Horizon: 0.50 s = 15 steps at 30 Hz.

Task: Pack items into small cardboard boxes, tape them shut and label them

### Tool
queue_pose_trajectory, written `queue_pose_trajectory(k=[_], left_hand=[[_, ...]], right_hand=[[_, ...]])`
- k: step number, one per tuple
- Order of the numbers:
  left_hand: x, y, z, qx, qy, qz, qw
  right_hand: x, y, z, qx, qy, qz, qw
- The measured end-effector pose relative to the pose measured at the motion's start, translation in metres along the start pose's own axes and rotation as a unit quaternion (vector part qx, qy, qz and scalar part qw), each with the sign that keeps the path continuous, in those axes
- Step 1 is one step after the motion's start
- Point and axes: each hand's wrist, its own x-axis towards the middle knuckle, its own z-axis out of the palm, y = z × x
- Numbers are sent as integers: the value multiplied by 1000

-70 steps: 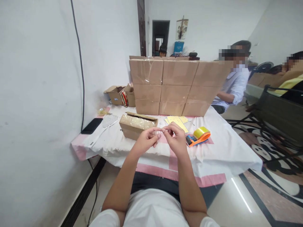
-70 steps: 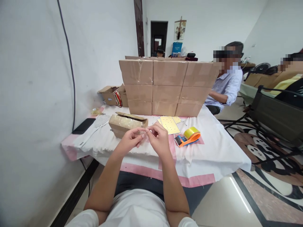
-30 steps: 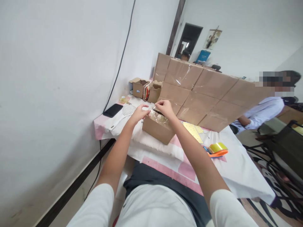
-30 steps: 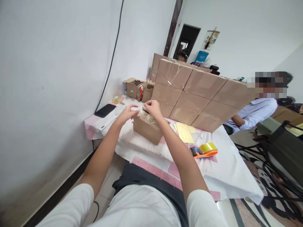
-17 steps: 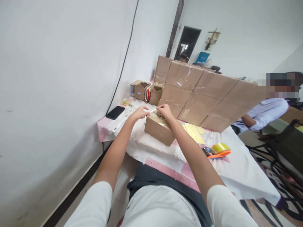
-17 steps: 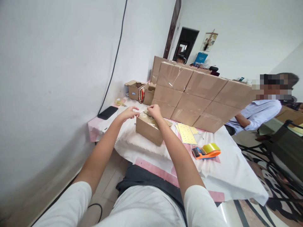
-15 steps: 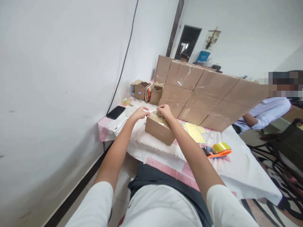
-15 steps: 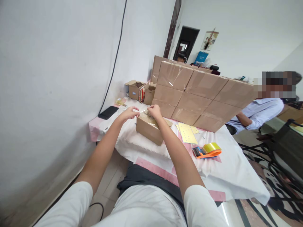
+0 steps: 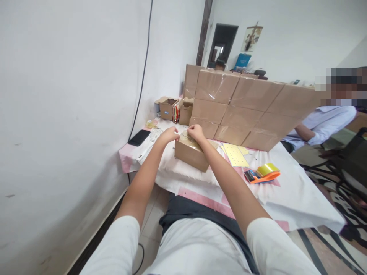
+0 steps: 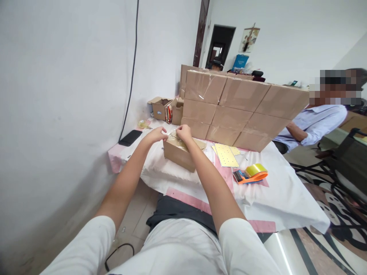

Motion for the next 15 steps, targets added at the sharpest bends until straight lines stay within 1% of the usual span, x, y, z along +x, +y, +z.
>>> queue_pose_trajectory(k=[3,6,10,15], left_hand=[[1,6,-3,38,2,-11,999],[2,11,-5,56,-2,-22,998],[4,15,-6,52,-14,-26,998],[6,19,-7,43,-14,-28,999]], right_hand=[[-1,0,1,-12,1,-1,1000],[-3,0,2,-26,3,-1,1000],[-4,0,4,-44,4,3,999],[-3,1,6,-57,1,1,998]])
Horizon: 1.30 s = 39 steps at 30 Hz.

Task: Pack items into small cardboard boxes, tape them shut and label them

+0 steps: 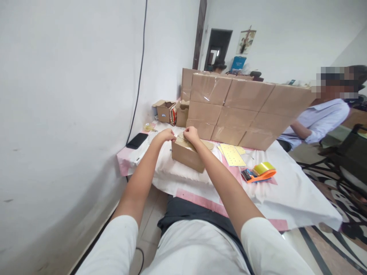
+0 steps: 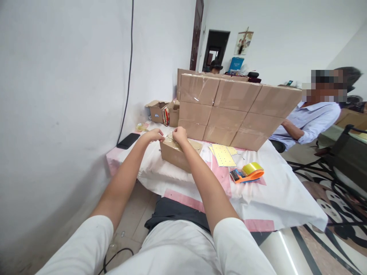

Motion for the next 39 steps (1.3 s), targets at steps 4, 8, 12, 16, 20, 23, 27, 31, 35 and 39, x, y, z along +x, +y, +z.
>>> queue_pose_trajectory(k=[4,8,12,16,20,23,27,31,35,39], left_hand=[[2,-1,1,6,-2,0,1000],[6,-6,1,21,-3,3,1000],[8,-17,-1,32,7,-2,999],[7,-29,0,30,23,-5,999],[2,-39,9,28,46,5,999],[-5,-43,17,28,65,20,997],[-25,-38,33,45,151,61,986],[-49,-34,62,101,237,207,944],[-64,-44,88,119,281,276,912],[-68,-58,97,131,288,294,902]], right_hand=[[1,0,1,-9,-1,0,1000],[1,-1,1,-20,-3,1,1000],[0,-2,1,-29,-6,0,1000],[-1,-3,2,-41,-7,3,999],[-2,-3,4,-52,-6,9,999],[-2,-3,5,-57,-8,10,998],[-2,-3,6,-64,-5,10,998],[-3,-4,7,-73,0,11,997],[-5,-4,8,-78,3,6,997],[-7,-5,9,-80,2,1,997]])
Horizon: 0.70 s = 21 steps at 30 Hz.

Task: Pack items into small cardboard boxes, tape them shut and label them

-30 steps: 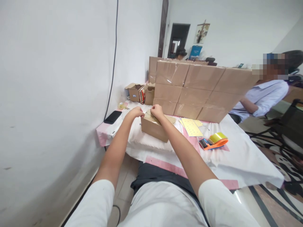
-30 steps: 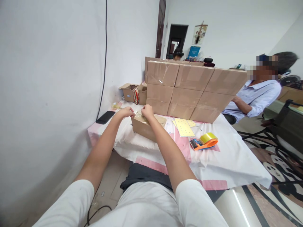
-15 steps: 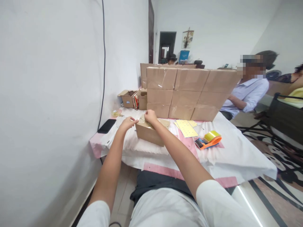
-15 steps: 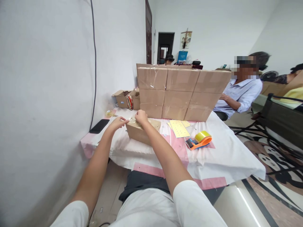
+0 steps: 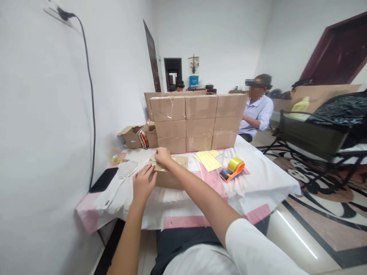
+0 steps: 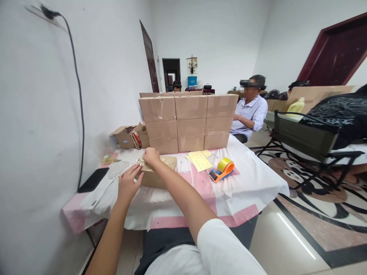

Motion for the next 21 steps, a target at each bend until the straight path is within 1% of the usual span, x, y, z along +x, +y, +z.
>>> queue_pose_trajectory(k=[6,11,16,21], left_hand=[[-6,-7,-2,13,-20,33,999],[-6,-6,3,2,-9,46,999],[-3,-2,7,15,-7,15,1000],[-4,1,8,9,-8,-2,1000]], right_hand=[[0,0,-1,3,-3,-2,1000],[2,0,0,6,-3,1,1000],[1,0,1,9,0,2,1000],[-1,0,0,9,2,0,1000]])
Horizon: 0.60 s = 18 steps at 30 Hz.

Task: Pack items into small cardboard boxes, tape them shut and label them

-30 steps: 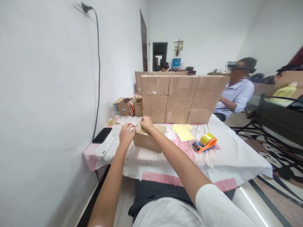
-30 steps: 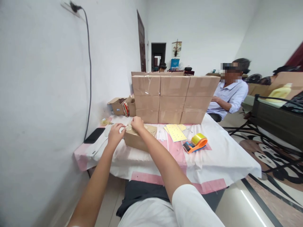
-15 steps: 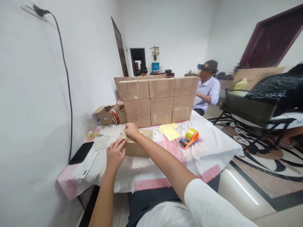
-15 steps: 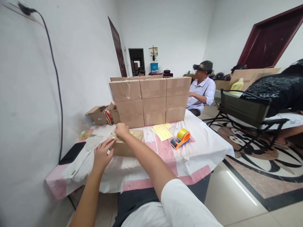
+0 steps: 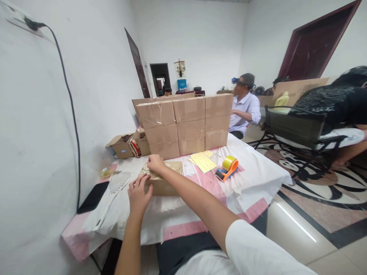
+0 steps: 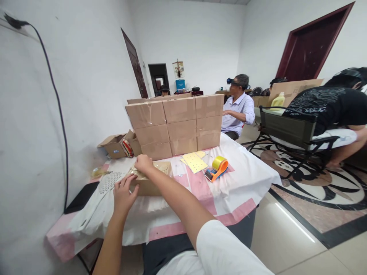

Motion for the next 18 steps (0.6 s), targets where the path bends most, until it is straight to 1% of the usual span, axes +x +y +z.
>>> queue_pose_trajectory(k=[4,6,8,11,14,18], left_hand=[[-1,4,-2,5,-8,-22,1000],[4,5,-6,4,-12,-29,999],[15,5,-10,3,-19,-39,999],[38,4,-14,19,-31,-42,998],[56,2,-10,22,-71,-26,997],[62,-1,-4,21,-140,-27,990]], right_hand=[[-1,-1,-1,0,0,-2,1000],[-2,-1,-2,0,-2,-2,1000],[-2,-1,-3,0,-5,-2,1000],[-2,0,-4,-1,-6,-2,1000],[-2,0,-5,-1,-8,-2,1000],[-4,-2,-7,-2,-13,-2,1000]])
